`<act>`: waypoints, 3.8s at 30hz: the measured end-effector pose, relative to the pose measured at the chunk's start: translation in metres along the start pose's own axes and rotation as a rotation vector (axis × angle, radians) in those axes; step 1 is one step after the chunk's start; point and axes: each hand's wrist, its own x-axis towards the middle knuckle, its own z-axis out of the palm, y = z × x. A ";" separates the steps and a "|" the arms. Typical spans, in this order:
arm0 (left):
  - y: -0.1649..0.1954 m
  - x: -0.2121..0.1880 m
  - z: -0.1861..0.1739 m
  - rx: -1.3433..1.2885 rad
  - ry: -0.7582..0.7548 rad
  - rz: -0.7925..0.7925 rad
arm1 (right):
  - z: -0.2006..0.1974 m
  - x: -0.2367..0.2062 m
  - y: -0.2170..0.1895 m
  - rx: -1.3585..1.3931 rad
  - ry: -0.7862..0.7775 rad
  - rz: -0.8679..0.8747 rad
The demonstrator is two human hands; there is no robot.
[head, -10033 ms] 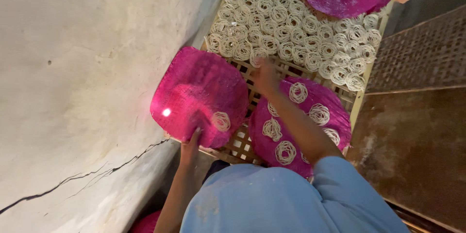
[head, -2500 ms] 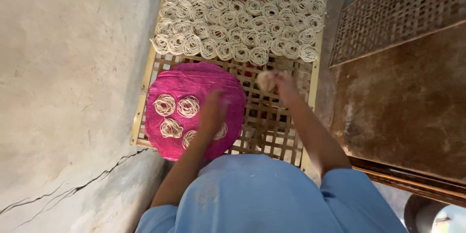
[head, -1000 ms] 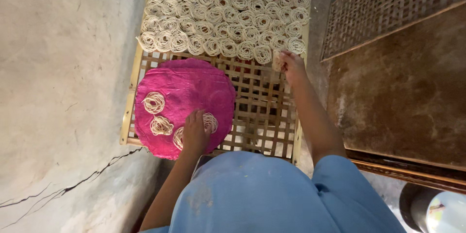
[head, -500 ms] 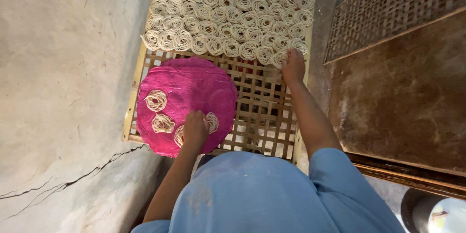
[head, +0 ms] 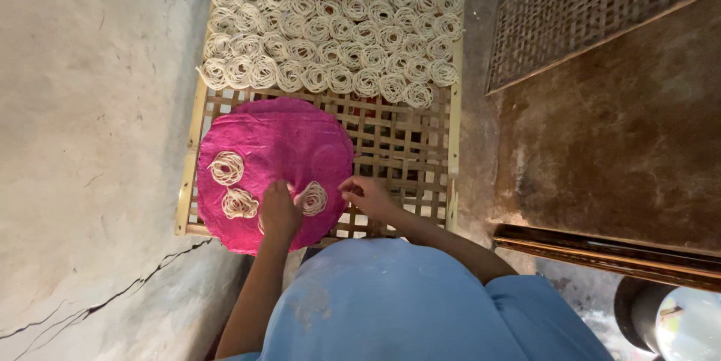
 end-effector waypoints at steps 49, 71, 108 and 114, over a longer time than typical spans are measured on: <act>0.082 -0.010 0.021 -0.237 0.018 0.372 | -0.236 0.045 0.029 -0.850 0.953 -0.061; 0.133 0.002 0.022 -0.776 0.053 0.222 | -0.137 0.020 0.003 -0.461 0.498 -0.116; -0.069 -0.043 -0.033 -0.452 1.001 -0.812 | -0.037 0.195 -0.089 0.478 0.151 0.029; -0.079 -0.040 -0.040 -1.554 0.633 -0.813 | -0.008 0.225 -0.115 0.438 0.037 0.069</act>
